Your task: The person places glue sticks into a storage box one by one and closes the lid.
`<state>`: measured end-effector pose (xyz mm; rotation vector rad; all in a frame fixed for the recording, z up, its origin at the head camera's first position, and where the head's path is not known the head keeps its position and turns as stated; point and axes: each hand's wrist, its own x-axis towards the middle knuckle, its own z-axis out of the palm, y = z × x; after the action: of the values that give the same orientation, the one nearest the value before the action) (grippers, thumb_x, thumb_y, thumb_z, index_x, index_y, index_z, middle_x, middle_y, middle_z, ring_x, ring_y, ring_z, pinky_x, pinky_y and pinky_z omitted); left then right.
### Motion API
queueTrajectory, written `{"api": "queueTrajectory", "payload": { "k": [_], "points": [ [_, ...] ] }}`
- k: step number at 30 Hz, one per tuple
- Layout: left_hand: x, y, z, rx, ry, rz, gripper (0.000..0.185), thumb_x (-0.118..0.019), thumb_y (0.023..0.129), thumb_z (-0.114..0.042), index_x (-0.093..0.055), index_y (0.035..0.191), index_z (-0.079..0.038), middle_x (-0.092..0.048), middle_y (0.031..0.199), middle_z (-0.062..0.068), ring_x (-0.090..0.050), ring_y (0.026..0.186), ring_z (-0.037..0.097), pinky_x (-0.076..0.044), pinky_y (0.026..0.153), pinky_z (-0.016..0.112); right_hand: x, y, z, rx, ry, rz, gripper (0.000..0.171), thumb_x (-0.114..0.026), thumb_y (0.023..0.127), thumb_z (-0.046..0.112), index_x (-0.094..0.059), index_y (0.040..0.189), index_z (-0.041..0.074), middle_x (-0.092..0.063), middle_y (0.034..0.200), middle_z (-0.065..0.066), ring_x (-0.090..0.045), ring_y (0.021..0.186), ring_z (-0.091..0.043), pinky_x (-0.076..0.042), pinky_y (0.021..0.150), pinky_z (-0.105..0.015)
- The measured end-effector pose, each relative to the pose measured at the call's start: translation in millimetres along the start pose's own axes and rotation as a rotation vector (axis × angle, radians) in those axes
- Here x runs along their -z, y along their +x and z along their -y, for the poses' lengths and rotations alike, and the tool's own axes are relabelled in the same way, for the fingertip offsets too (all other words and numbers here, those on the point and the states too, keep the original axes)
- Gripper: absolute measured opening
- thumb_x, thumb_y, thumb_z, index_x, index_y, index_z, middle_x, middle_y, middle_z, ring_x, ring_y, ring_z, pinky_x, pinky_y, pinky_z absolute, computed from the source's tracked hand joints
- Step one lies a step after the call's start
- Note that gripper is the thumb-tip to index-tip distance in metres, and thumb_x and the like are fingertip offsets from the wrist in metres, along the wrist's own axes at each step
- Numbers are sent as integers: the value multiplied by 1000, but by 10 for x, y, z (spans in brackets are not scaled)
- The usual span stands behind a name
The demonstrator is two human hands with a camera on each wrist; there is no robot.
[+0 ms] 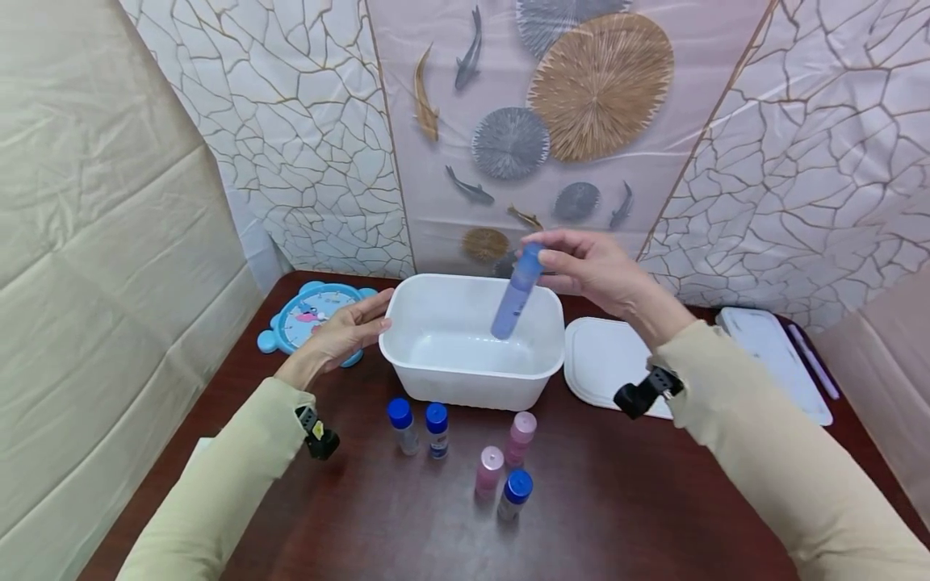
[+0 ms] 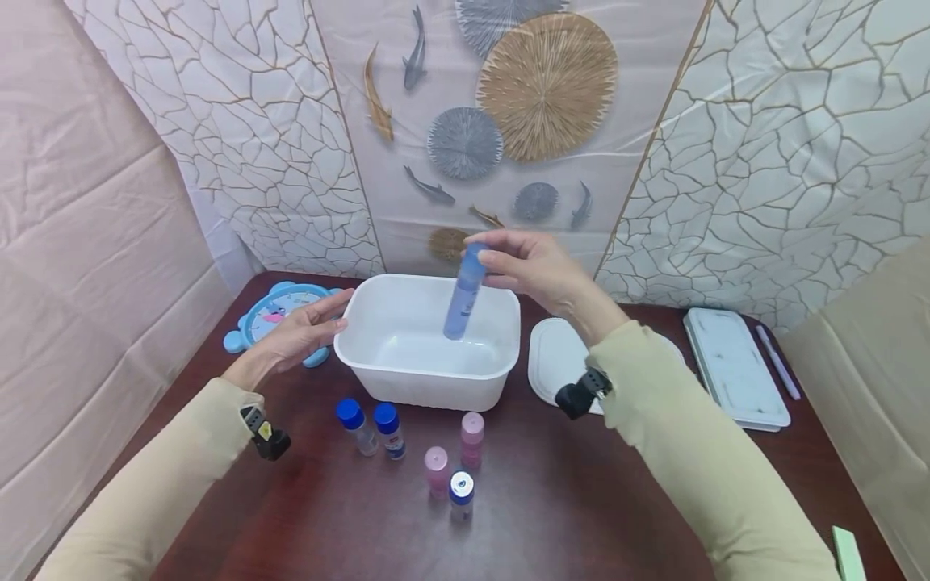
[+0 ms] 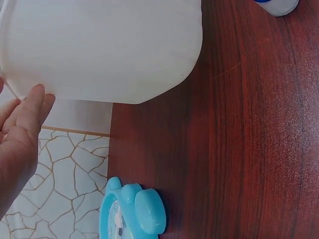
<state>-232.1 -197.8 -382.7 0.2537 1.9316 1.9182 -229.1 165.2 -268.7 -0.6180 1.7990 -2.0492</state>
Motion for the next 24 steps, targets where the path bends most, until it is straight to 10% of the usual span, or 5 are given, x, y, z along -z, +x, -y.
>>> {"api": "queueTrajectory", "payload": {
  "k": [8,24],
  "points": [
    [-4,6,3,1,15,-15,61,-55,95,-13,-26,150,-13,-30,153,7,-33,138,25,-37,105,38,-314,459,-250,-159,-209,-134,38,-57,94,10,-53,130,-2,-62,107,0,-63,97,-12,-52,90,-34],
    [-28,-4,-7,1,22,-18,60,-51,97,-8,-23,150,-11,-27,154,10,-31,139,28,-35,107,44,-688,775,-691,-272,-409,-129,32,-63,90,11,-62,122,3,-64,117,-16,-61,110,-26,-52,91,-37]
  ]
}}
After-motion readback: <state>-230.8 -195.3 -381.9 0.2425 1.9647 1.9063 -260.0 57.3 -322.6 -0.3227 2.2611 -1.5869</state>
